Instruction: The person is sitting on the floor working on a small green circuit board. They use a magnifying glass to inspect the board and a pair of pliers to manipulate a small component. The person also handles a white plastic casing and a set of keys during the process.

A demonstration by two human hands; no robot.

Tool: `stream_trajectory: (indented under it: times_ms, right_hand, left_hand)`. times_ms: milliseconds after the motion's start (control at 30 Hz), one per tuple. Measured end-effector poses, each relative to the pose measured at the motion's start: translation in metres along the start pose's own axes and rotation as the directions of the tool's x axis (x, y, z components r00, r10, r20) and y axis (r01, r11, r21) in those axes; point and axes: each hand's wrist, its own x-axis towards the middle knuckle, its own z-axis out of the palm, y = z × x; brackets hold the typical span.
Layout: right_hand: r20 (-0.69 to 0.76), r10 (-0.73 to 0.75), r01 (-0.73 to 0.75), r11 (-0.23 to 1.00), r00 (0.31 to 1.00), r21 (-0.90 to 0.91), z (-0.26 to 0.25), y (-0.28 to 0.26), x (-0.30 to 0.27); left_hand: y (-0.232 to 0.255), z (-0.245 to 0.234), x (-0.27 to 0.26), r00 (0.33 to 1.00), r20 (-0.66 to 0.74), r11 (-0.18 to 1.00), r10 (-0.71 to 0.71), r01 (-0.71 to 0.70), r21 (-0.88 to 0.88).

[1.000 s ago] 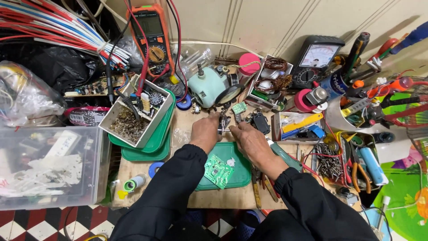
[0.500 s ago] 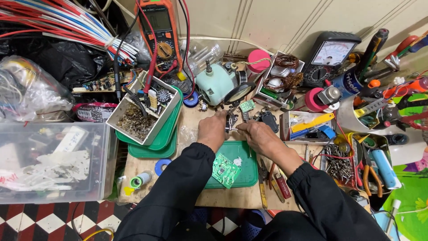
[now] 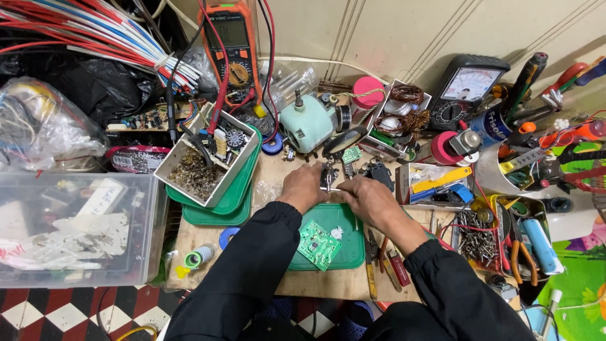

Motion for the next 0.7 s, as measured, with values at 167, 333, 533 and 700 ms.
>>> stream_trajectory:
  times_ms: [167,333,533,700]
  right_hand:
    - [-0.112,-0.164,0.154,0.983,0.980,-0.098,0.026,0.021,0.014]
    - [-0.129,-0.180,0.166,0.980,0.975,-0.110,0.033,0.020,0.014]
    - [-0.164,-0.220,0.192,0.966,0.962,-0.172,0.038,0.016,0.019]
    - [-0.177,-0.234,0.211,0.968,0.956,-0.136,0.036,0.015,0.017]
  left_hand:
    - [0.000,-0.015,-0.015,0.998,0.062,0.998,0.027,-0.023,-0.065]
    - [0.023,-0.068,-0.048,0.987,0.159,0.986,-0.010,0.036,-0.161]
    - [0.019,-0.069,-0.044,0.986,0.169,0.988,-0.005,0.031,-0.149]
    - [0.004,-0.051,-0.024,0.980,0.197,0.994,0.016,0.006,-0.110]
